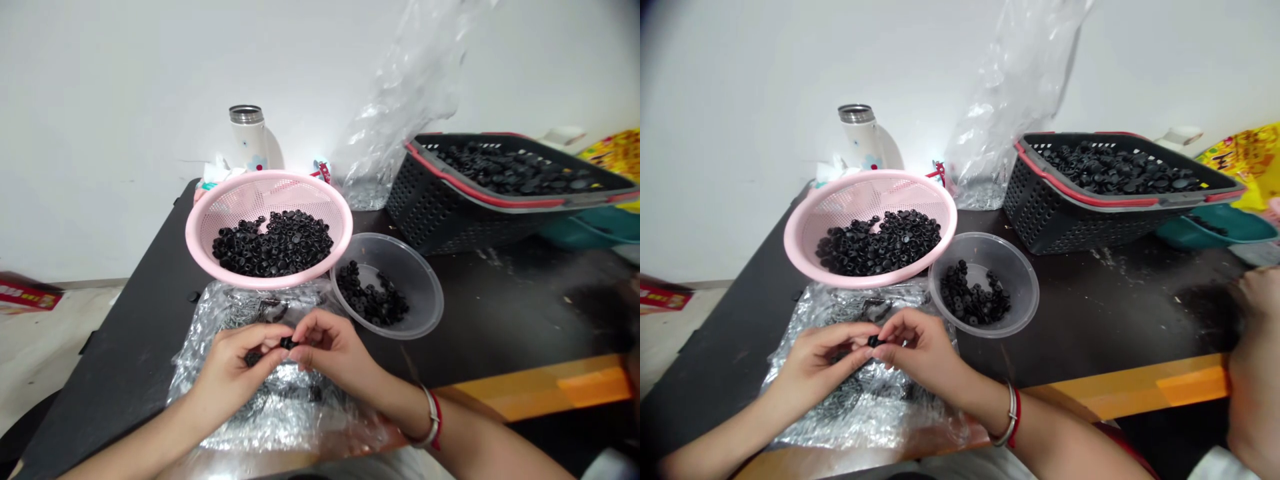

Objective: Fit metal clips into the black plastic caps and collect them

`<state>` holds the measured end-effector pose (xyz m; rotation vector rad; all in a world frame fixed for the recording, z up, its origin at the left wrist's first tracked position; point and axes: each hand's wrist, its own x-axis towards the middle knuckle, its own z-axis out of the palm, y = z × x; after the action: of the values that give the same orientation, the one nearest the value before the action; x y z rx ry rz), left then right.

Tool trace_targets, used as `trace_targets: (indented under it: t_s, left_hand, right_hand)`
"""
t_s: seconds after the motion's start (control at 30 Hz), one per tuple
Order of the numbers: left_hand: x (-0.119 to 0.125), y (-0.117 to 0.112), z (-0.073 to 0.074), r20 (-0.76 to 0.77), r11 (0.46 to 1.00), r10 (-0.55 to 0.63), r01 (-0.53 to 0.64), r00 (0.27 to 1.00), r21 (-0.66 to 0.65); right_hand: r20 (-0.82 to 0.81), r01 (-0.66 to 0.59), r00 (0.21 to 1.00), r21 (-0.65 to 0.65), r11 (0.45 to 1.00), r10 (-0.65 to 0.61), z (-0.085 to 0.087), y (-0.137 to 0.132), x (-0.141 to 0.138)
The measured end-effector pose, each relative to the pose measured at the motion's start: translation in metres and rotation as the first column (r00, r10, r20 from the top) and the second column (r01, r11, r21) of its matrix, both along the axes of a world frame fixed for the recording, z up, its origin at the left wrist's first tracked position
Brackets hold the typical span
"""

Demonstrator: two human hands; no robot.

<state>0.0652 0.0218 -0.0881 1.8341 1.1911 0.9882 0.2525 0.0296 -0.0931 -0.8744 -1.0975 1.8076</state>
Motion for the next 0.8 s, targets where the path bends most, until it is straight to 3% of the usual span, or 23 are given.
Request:
trace_targets:
  t_s: [0.33,0.8]
  left_hand:
    - [-0.0011,-0.0005,0.0010,-0.070,0.988,0.011,0.000,0.997,0.156]
    - [-0.0004,0.0003,0.0022,-0.020,0.991,0.042,-0.039,0.999,0.126]
  right_hand:
    - [-0.013,-0.044,0.999,-0.076,0.996,0.043,-0.0001,0.0020,-0.0012]
    - [-0.017,-0.041,0.999,0.009,0.999,0.041,0.0020,0.0019,0.0005]
